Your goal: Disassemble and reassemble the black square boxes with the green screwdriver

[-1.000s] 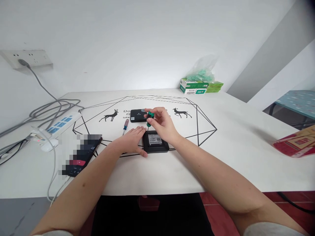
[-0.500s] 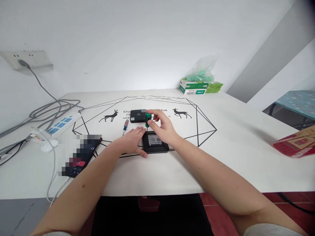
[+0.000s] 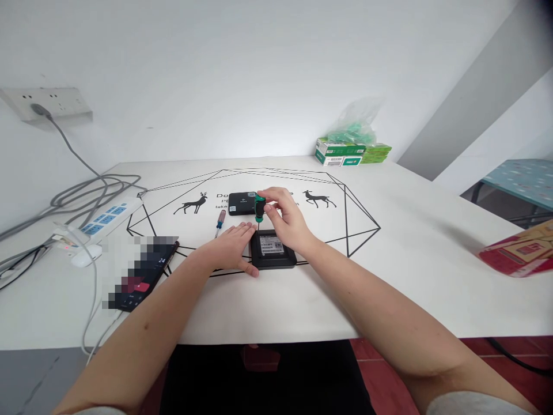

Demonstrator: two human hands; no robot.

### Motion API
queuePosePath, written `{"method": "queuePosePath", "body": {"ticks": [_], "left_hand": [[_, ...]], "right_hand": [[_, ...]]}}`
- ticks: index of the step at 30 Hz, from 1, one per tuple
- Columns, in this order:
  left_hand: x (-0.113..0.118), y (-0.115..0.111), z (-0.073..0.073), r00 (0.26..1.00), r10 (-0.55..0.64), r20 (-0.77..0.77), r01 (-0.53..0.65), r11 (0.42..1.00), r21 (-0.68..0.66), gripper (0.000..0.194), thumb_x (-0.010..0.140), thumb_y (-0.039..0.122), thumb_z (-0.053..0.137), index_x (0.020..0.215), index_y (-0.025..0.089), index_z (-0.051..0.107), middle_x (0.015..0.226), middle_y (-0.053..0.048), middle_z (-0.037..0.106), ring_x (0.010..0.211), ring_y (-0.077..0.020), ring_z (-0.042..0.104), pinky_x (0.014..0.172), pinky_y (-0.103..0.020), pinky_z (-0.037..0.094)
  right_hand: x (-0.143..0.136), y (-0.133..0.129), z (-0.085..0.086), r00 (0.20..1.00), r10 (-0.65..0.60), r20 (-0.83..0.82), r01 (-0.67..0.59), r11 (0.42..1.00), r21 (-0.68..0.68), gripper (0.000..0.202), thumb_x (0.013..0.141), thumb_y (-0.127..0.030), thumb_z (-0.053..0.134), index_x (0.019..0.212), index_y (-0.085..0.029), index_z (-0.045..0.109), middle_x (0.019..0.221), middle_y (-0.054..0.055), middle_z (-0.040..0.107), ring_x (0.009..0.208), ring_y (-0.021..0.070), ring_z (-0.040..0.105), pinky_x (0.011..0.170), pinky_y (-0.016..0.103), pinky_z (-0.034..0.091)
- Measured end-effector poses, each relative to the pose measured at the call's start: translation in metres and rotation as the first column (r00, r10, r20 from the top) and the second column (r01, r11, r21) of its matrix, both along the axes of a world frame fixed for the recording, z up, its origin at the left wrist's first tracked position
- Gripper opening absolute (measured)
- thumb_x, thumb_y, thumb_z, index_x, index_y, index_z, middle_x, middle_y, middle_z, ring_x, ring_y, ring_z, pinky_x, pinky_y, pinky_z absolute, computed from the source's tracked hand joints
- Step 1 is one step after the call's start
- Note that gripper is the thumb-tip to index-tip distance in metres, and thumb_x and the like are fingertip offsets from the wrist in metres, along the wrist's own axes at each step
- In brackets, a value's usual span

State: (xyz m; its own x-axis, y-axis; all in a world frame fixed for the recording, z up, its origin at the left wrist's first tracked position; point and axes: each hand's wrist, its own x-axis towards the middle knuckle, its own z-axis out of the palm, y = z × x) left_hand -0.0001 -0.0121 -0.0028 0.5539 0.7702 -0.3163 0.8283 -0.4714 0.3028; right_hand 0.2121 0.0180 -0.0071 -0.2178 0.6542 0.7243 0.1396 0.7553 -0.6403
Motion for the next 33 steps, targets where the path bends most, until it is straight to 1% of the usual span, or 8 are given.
{"method": "queuePosePath", "body": {"ticks": [3,7,10,15,18,23,28,33], "left_hand": [[0.000,0.000,-0.001,1.000,0.008,0.000,-0.008,1.000,-0.006,0.146,0.072,0.090,0.073,0.177,0.011,0.007,0.183,-0.022,0.003,0.169,-0.0455,0.005,0.136,-0.056,0.015],[-0.002,0.001,-0.006,0.999,-0.002,0.041,0.001,1.000,0.021,0.144,0.071,0.088,0.075,0.177,0.014,0.010,0.183,-0.022,0.006,0.168,-0.0480,0.008,0.134,-0.061,0.018],[-0.003,0.001,-0.008,0.998,0.001,0.066,-0.003,1.000,0.029,0.143,0.071,0.086,0.077,0.177,0.014,0.013,0.183,-0.023,0.007,0.168,-0.0490,0.010,0.133,-0.062,0.019],[-0.003,0.002,-0.008,0.997,0.017,0.076,-0.018,1.000,0.017,0.143,0.071,0.084,0.078,0.177,0.013,0.014,0.183,-0.022,0.008,0.168,-0.0474,0.009,0.134,-0.060,0.017],[-0.003,0.002,-0.009,0.996,0.017,0.087,-0.018,1.000,0.018,0.143,0.071,0.083,0.079,0.177,0.011,0.015,0.182,-0.024,0.009,0.168,-0.0476,0.009,0.134,-0.061,0.017],[-0.004,0.001,-0.009,0.992,0.019,0.124,-0.022,1.000,0.022,0.141,0.070,0.082,0.082,0.177,0.013,0.019,0.182,-0.023,0.010,0.168,-0.0495,0.010,0.134,-0.063,0.018],[-0.002,0.001,-0.007,0.997,0.031,0.074,-0.031,0.999,0.007,0.144,0.071,0.083,0.080,0.177,0.011,0.015,0.182,-0.023,0.008,0.168,-0.0476,0.007,0.135,-0.059,0.016],[-0.002,0.001,-0.005,0.998,0.017,0.054,-0.018,1.000,0.009,0.146,0.071,0.086,0.077,0.177,0.009,0.012,0.182,-0.023,0.007,0.169,-0.0468,0.007,0.135,-0.057,0.016]], "right_hand": [[-0.002,0.000,-0.002,0.991,0.113,-0.071,-0.120,0.986,-0.113,0.032,0.106,-0.051,0.061,0.132,-0.033,0.063,0.156,0.010,0.060,0.126,0.0254,0.068,0.107,0.052,0.059],[-0.004,0.001,-0.007,0.972,0.204,-0.115,-0.224,0.954,-0.201,0.039,0.101,-0.056,0.067,0.130,-0.033,0.057,0.143,0.008,0.070,0.105,0.0212,0.074,0.102,0.051,0.061],[-0.003,0.003,-0.009,0.986,0.149,-0.080,-0.162,0.968,-0.194,0.045,0.099,-0.057,0.069,0.134,-0.033,0.056,0.135,0.008,0.073,0.110,0.0235,0.072,0.099,0.050,0.061],[0.000,0.004,-0.009,0.992,0.117,-0.045,-0.123,0.978,-0.168,0.041,0.105,-0.052,0.058,0.141,-0.034,0.055,0.147,0.009,0.067,0.121,0.0250,0.068,0.103,0.050,0.057],[0.000,0.004,-0.008,0.996,0.091,-0.003,-0.090,0.987,-0.130,0.036,0.106,-0.045,0.056,0.140,-0.032,0.056,0.139,0.008,0.070,0.112,0.0234,0.068,0.097,0.047,0.058],[0.001,0.002,-0.005,0.995,-0.034,0.096,0.039,0.998,-0.054,0.040,0.099,-0.038,0.066,0.138,-0.030,0.060,0.129,0.008,0.069,0.101,0.0223,0.066,0.088,0.043,0.057],[0.003,0.002,-0.001,0.989,-0.041,0.145,0.041,0.999,0.001,0.042,0.103,-0.035,0.059,0.145,-0.032,0.061,0.115,0.007,0.069,0.099,0.0224,0.064,0.089,0.044,0.058],[0.003,0.002,0.001,0.988,-0.059,0.142,0.058,0.998,0.017,0.039,0.104,-0.035,0.059,0.142,-0.032,0.062,0.109,0.006,0.068,0.097,0.0228,0.065,0.089,0.046,0.061]]}}
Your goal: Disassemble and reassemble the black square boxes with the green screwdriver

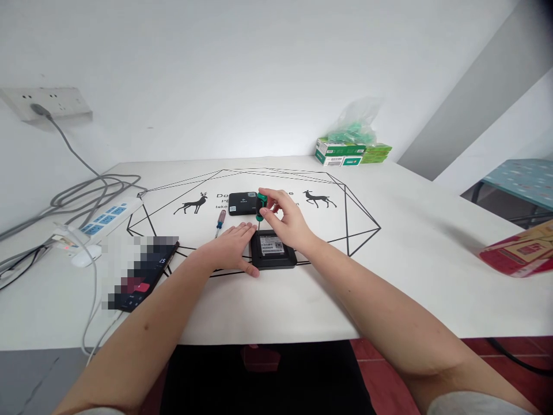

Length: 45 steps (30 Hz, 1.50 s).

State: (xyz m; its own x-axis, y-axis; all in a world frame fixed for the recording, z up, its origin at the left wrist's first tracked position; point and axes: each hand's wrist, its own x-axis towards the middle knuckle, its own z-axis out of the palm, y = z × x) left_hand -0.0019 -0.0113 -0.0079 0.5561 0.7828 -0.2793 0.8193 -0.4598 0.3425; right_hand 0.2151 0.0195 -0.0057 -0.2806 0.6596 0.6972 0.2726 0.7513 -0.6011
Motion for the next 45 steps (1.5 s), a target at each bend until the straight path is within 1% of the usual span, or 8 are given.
{"method": "queuePosePath", "body": {"ticks": [12,17,22,31,34,37,41,45], "left_hand": [[-0.002,0.000,-0.002,1.000,-0.027,-0.002,0.027,1.000,0.006,0.147,0.072,0.090,0.073,0.178,0.014,0.004,0.183,-0.022,0.000,0.169,-0.0471,0.003,0.134,-0.061,0.015],[0.017,-0.005,-0.006,0.992,-0.085,0.092,0.082,0.996,0.034,0.128,0.084,0.086,0.065,0.177,0.016,0.013,0.184,-0.017,0.002,0.170,-0.0424,0.004,0.136,-0.056,0.014],[0.038,-0.009,-0.014,0.982,-0.092,0.164,0.070,0.988,0.136,0.114,0.086,0.071,0.069,0.174,0.014,0.025,0.181,-0.021,0.022,0.167,-0.0448,0.018,0.134,-0.059,0.020],[0.034,-0.007,-0.018,0.925,-0.124,0.359,0.030,0.966,0.257,0.107,0.073,0.057,0.086,0.165,0.020,0.048,0.162,-0.019,0.049,0.152,-0.0447,0.039,0.130,-0.059,0.031],[0.033,-0.003,-0.022,0.821,0.005,0.571,-0.151,0.966,0.209,0.105,0.078,0.056,0.084,0.167,0.021,0.042,0.163,-0.018,0.049,0.153,-0.0430,0.040,0.129,-0.058,0.033],[0.030,0.005,-0.030,0.546,0.200,0.813,-0.329,0.944,-0.012,0.103,0.091,0.062,0.070,0.172,0.017,0.025,0.159,-0.022,0.051,0.147,-0.0407,0.050,0.120,-0.058,0.045],[0.024,0.012,-0.036,0.331,0.263,0.906,-0.259,0.949,-0.181,0.112,0.093,0.070,0.069,0.176,0.023,0.010,0.166,-0.022,0.045,0.146,-0.0397,0.053,0.118,-0.058,0.048],[0.022,0.006,-0.032,0.282,0.311,0.908,-0.059,0.950,-0.307,0.110,0.094,0.072,0.073,0.177,0.035,0.010,0.174,-0.014,0.041,0.154,-0.0423,0.047,0.118,-0.061,0.049]], "right_hand": [[0.011,0.011,0.009,0.944,-0.248,-0.219,0.218,0.964,-0.150,0.040,0.094,-0.036,0.065,0.134,-0.030,0.059,0.124,0.008,0.062,0.095,0.0215,0.068,0.077,0.041,0.066],[0.030,0.019,0.023,0.842,-0.487,0.232,0.515,0.854,-0.077,0.041,0.088,-0.021,0.058,0.129,-0.018,0.064,0.127,0.018,0.062,0.106,0.0317,0.069,0.094,0.053,0.062],[0.036,0.023,0.019,0.569,-0.311,0.761,0.669,0.714,-0.208,0.042,0.091,-0.028,0.058,0.131,-0.015,0.065,0.133,0.026,0.062,0.106,0.0409,0.073,0.088,0.056,0.061],[0.039,0.026,0.007,0.434,-0.105,0.895,0.655,0.719,-0.234,0.041,0.098,-0.032,0.058,0.132,-0.012,0.069,0.132,0.031,0.069,0.122,0.0471,0.070,0.096,0.061,0.057],[0.036,0.022,0.011,0.464,-0.211,0.860,0.597,0.792,-0.128,0.044,0.108,-0.042,0.044,0.132,-0.013,0.068,0.141,0.030,0.065,0.138,0.0488,0.059,0.112,0.069,0.046],[0.031,0.019,0.012,0.734,-0.177,0.655,0.378,0.908,-0.178,0.060,0.113,-0.054,0.024,0.127,-0.017,0.069,0.135,0.023,0.071,0.136,0.0402,0.063,0.118,0.067,0.042],[0.019,0.017,-0.001,0.937,0.278,0.211,-0.184,0.907,-0.378,0.080,0.103,-0.081,0.036,0.156,-0.022,0.047,0.157,0.019,0.060,0.145,0.0324,0.059,0.120,0.056,0.049],[0.013,0.018,-0.015,0.909,0.391,0.145,-0.306,0.863,-0.402,0.111,0.083,-0.080,0.074,0.167,-0.023,0.031,0.170,0.023,0.044,0.152,0.0385,0.051,0.118,0.060,0.050]]}}
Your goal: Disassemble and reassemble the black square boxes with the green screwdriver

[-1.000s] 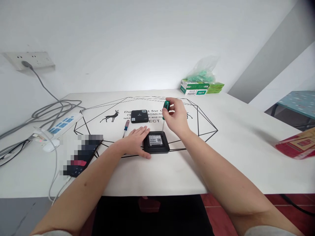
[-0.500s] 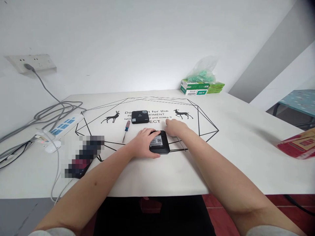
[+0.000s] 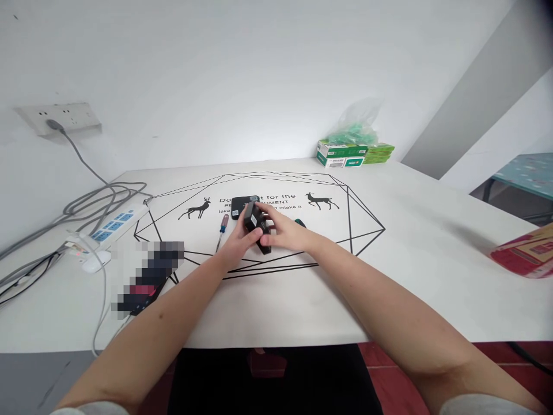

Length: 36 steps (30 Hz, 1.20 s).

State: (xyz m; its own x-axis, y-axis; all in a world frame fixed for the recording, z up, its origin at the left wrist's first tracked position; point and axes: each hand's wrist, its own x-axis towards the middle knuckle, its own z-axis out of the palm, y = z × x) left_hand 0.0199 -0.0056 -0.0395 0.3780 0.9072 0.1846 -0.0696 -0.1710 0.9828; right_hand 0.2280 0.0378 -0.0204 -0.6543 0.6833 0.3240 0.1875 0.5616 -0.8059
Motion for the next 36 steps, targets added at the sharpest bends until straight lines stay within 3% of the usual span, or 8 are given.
{"method": "queuePosePath", "body": {"ticks": [5,12,14,17,20,22,29,36], "left_hand": [[0.000,0.005,-0.004,0.989,0.063,-0.132,-0.062,0.998,0.014,0.112,0.089,0.070,0.075,0.177,0.032,0.016,0.180,-0.007,0.031,0.165,-0.0400,0.029,0.127,-0.056,0.044],[-0.002,0.019,-0.013,0.917,0.236,-0.321,-0.237,0.971,0.036,0.079,0.099,0.043,0.060,0.171,0.020,0.035,0.177,-0.014,0.037,0.162,-0.0345,0.038,0.128,-0.052,0.041],[-0.005,0.018,-0.010,0.816,0.320,-0.481,-0.256,0.947,0.196,0.067,0.101,0.038,0.054,0.165,0.018,0.046,0.177,-0.015,0.037,0.163,-0.0332,0.037,0.130,-0.053,0.037],[-0.010,0.019,-0.006,0.555,0.445,-0.703,-0.148,0.884,0.442,0.057,0.100,0.034,0.053,0.154,0.015,0.060,0.179,-0.015,0.033,0.169,-0.0356,0.021,0.137,-0.057,0.019],[-0.014,0.023,-0.009,0.327,0.461,-0.825,-0.128,0.886,0.445,0.065,0.100,0.041,0.056,0.160,0.014,0.053,0.180,-0.018,0.028,0.170,-0.0415,0.008,0.135,-0.064,0.009],[-0.015,0.027,-0.013,0.261,0.430,-0.864,-0.140,0.903,0.407,0.075,0.101,0.049,0.054,0.167,0.015,0.043,0.181,-0.019,0.024,0.169,-0.0435,0.007,0.134,-0.066,0.009],[-0.021,0.034,-0.018,0.225,0.407,-0.885,-0.152,0.912,0.381,0.087,0.103,0.062,0.045,0.174,0.016,0.027,0.183,-0.020,0.017,0.170,-0.0433,0.006,0.134,-0.065,0.007],[-0.019,0.036,-0.014,0.152,0.407,-0.901,-0.172,0.908,0.381,0.088,0.103,0.066,0.040,0.175,0.015,0.028,0.182,-0.022,0.019,0.169,-0.0468,0.005,0.131,-0.070,-0.002]], "right_hand": [[0.008,0.003,0.001,0.971,-0.121,0.206,0.083,0.979,0.184,0.109,0.074,-0.041,0.089,0.167,-0.024,0.037,0.168,0.020,0.045,0.154,0.0399,0.047,0.127,0.062,0.040],[0.020,0.005,0.009,0.799,-0.239,0.551,0.038,0.936,0.351,0.100,0.072,-0.039,0.082,0.165,-0.023,0.048,0.173,0.023,0.040,0.153,0.0495,0.044,0.123,0.071,0.035],[0.021,0.007,0.010,0.758,-0.243,0.605,0.015,0.934,0.357,0.095,0.072,-0.039,0.080,0.162,-0.023,0.052,0.171,0.023,0.043,0.149,0.0500,0.048,0.122,0.072,0.035],[0.026,0.012,0.008,0.739,-0.226,0.634,0.022,0.949,0.313,0.091,0.073,-0.040,0.078,0.160,-0.023,0.056,0.168,0.022,0.047,0.149,0.0484,0.050,0.122,0.069,0.036],[0.033,0.020,0.004,0.735,-0.225,0.640,0.051,0.959,0.277,0.090,0.073,-0.040,0.078,0.160,-0.025,0.056,0.172,0.020,0.045,0.155,0.0473,0.045,0.125,0.069,0.034],[0.038,0.025,0.003,0.737,-0.229,0.635,0.079,0.964,0.255,0.092,0.073,-0.037,0.079,0.161,-0.024,0.054,0.175,0.019,0.041,0.160,0.0465,0.039,0.128,0.068,0.032],[0.045,0.033,-0.003,0.712,-0.364,0.600,0.178,0.921,0.348,0.073,0.086,-0.028,0.070,0.158,-0.019,0.059,0.172,0.020,0.045,0.158,0.0428,0.045,0.129,0.058,0.039],[0.037,0.038,-0.012,0.484,-0.622,0.615,0.477,0.777,0.411,0.057,0.106,-0.045,0.050,0.157,-0.021,0.058,0.167,0.024,0.048,0.136,0.0460,0.064,0.110,0.059,0.054]]}}
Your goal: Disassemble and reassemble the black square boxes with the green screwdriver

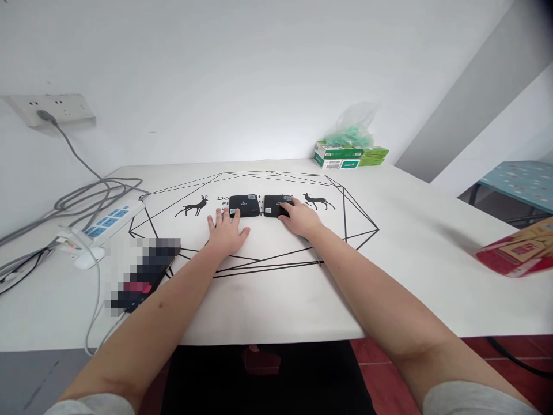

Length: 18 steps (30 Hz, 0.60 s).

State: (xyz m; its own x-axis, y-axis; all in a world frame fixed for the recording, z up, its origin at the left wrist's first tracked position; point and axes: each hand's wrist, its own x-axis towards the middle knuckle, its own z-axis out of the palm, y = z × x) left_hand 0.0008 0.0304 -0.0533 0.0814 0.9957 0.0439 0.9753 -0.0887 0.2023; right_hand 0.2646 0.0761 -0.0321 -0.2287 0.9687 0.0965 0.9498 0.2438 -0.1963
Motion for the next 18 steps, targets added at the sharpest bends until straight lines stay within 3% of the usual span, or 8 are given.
{"method": "queuePosePath", "body": {"ticks": [5,9,12,15,18], "left_hand": [[0.002,0.007,-0.001,1.000,0.011,-0.015,-0.010,0.999,0.048,0.083,0.106,0.055,0.040,0.173,0.009,0.029,0.179,-0.024,0.027,0.168,-0.0473,0.008,0.133,-0.067,0.000],[0.004,0.010,0.003,0.996,0.058,-0.064,-0.054,0.996,0.074,0.072,0.102,0.027,0.043,0.172,0.013,0.035,0.177,-0.020,0.034,0.169,-0.0453,0.011,0.134,-0.068,0.007],[0.004,0.011,0.005,0.992,0.073,-0.101,-0.058,0.988,0.145,0.070,0.095,0.012,0.045,0.165,0.016,0.048,0.175,-0.015,0.040,0.169,-0.0401,0.017,0.136,-0.063,0.013],[0.006,0.011,0.003,0.994,0.018,-0.108,0.003,0.982,0.191,0.061,0.096,0.009,0.042,0.154,0.016,0.059,0.172,-0.013,0.046,0.167,-0.0350,0.026,0.137,-0.057,0.018],[0.009,0.010,-0.003,0.995,-0.007,-0.104,0.025,0.984,0.175,0.063,0.098,0.009,0.040,0.159,0.017,0.053,0.171,-0.015,0.047,0.163,-0.0321,0.036,0.137,-0.061,0.018]], "right_hand": [[-0.002,0.011,-0.005,1.000,-0.025,-0.001,0.025,1.000,-0.010,0.053,0.109,-0.039,0.047,0.157,-0.019,0.057,0.149,0.024,0.063,0.128,0.0394,0.068,0.106,0.048,0.056],[-0.003,0.017,-0.007,0.999,-0.049,0.014,0.049,0.999,-0.014,0.052,0.110,-0.035,0.045,0.157,-0.016,0.056,0.149,0.025,0.063,0.126,0.0383,0.070,0.106,0.046,0.055],[-0.003,0.020,-0.006,0.999,-0.048,0.017,0.048,0.999,-0.024,0.051,0.110,-0.033,0.045,0.158,-0.018,0.057,0.156,0.023,0.059,0.127,0.0364,0.070,0.108,0.043,0.054],[-0.004,0.020,-0.005,1.000,-0.027,0.011,0.027,0.999,-0.026,0.051,0.111,-0.033,0.046,0.159,-0.020,0.056,0.162,0.021,0.056,0.134,0.0341,0.068,0.112,0.040,0.052],[-0.006,0.020,-0.005,1.000,0.010,0.005,-0.010,1.000,-0.019,0.052,0.111,-0.034,0.048,0.160,-0.020,0.057,0.165,0.020,0.055,0.139,0.0330,0.066,0.117,0.039,0.049]]}}
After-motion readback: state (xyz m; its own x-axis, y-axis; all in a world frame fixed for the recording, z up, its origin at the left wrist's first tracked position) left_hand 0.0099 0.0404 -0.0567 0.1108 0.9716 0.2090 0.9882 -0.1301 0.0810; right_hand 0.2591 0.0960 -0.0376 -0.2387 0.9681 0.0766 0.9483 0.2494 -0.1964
